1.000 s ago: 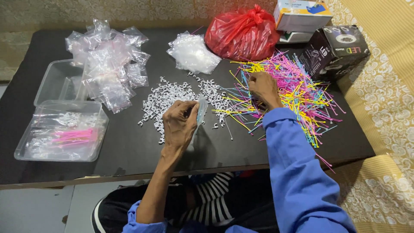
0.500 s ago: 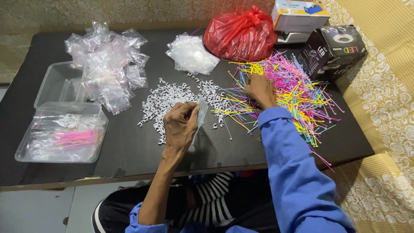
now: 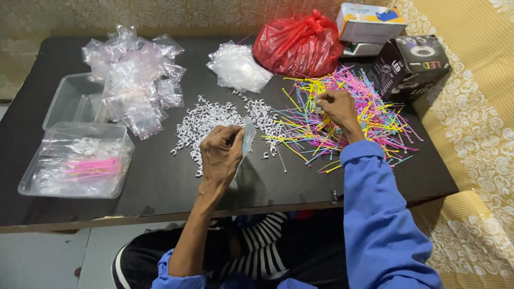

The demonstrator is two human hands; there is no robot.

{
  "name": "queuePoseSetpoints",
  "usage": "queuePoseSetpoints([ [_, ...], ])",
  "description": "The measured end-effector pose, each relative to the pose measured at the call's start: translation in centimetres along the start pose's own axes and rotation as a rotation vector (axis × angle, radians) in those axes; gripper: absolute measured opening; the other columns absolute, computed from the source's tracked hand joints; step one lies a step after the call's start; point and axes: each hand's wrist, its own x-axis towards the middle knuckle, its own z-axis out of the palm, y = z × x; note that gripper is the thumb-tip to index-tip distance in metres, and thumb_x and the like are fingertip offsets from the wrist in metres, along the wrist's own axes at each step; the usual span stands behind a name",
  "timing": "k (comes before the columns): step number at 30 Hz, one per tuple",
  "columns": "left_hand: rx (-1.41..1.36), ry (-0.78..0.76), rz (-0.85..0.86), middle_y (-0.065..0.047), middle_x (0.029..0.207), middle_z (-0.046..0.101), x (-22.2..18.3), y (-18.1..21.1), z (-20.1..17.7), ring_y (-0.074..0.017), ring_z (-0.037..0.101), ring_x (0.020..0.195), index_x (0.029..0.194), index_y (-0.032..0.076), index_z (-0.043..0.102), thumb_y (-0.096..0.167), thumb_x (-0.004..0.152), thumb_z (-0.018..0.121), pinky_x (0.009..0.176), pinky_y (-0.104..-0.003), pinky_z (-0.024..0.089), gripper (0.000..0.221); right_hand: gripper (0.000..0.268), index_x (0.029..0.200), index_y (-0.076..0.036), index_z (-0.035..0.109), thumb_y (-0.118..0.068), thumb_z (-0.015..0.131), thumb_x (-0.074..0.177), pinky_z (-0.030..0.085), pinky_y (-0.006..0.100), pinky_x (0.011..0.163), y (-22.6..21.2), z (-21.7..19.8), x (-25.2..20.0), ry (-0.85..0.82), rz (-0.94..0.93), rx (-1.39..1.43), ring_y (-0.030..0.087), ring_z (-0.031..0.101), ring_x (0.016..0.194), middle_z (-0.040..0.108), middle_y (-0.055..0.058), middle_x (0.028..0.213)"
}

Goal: The person picks up plastic clips from a table and places them one at a time into a small plastic bag until it contains a set of clips.

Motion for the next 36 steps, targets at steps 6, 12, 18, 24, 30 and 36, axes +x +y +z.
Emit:
queuePoseSetpoints([
  [6,0.007,-0.014,0.01,-0.015,0.074,0.067,-0.2,0.5,0.5,-0.0285,0.071,0.065,0.09,0.007,0.08,0.008,0.091,0.076,0.053,-0.031,0.052,0.004,0.012,0.097,-0.004,0.073,-0.01,0.079,0.089,0.057,0.028,0.076,-4.5,-3.8,-3.4,-0.02,-0.045,0.578,0.015,0.07,0.078,0.071,0.008,0.084],
  [12,-0.015,-0.033,0.022,-0.017,0.074,0.068,-0.1,0.6,0.8,-0.0297,0.071,0.066,0.091,0.006,0.08,0.009,0.091,0.075,0.055,-0.03,0.054,0.006,0.012,0.099,-0.004,0.073,-0.011,0.08,0.092,0.057,0.032,0.082,-8.3,-5.9,-5.5,-0.006,-0.091,0.654,0.015,0.068,0.085,0.072,0.01,0.091],
  [18,-0.027,-0.035,0.032,-0.018,0.076,0.068,0.2,0.2,1.6,-0.0332,0.072,0.069,0.089,0.007,0.08,0.011,0.09,0.076,0.054,-0.035,0.055,0.006,0.014,0.111,-0.005,0.077,-0.004,0.075,0.097,0.056,0.037,0.089,-11.6,-8.0,-5.6,-0.113,-0.328,0.46,0.02,0.071,0.093,0.074,0.013,0.1],
  [24,-0.056,-0.065,0.018,-0.017,0.078,0.069,-0.4,0.0,2.4,-0.0305,0.073,0.072,0.093,0.008,0.08,0.01,0.093,0.072,0.057,-0.033,0.055,0.008,0.013,0.106,-0.004,0.076,-0.002,0.068,0.096,0.06,0.041,0.075,-23.7,-12.0,-10.4,-0.389,-0.546,0.215,0.029,0.072,0.076,0.073,0.018,0.087],
  [30,-0.074,-0.068,0.014,-0.017,0.079,0.069,-0.7,1.0,2.2,-0.0342,0.073,0.073,0.093,0.009,0.08,0.012,0.092,0.073,0.058,-0.034,0.056,0.008,0.013,0.104,-0.001,0.071,-0.003,0.064,0.093,0.057,0.053,0.063,-26.0,-10.7,-11.6,-0.376,-0.777,-0.392,0.043,0.068,0.069,0.068,0.024,0.081],
  [36,-0.129,-0.075,0.031,-0.014,0.074,0.066,-1.0,1.1,2.3,-0.0259,0.071,0.068,0.093,0.01,0.08,0.009,0.094,0.072,0.056,-0.029,0.052,0.008,0.014,0.098,-0.018,0.076,-0.012,0.065,0.092,0.059,0.035,0.067,-24.8,-5.9,-10.0,-0.476,-0.791,-0.699,0.022,0.072,0.072,0.074,0.004,0.084],
])
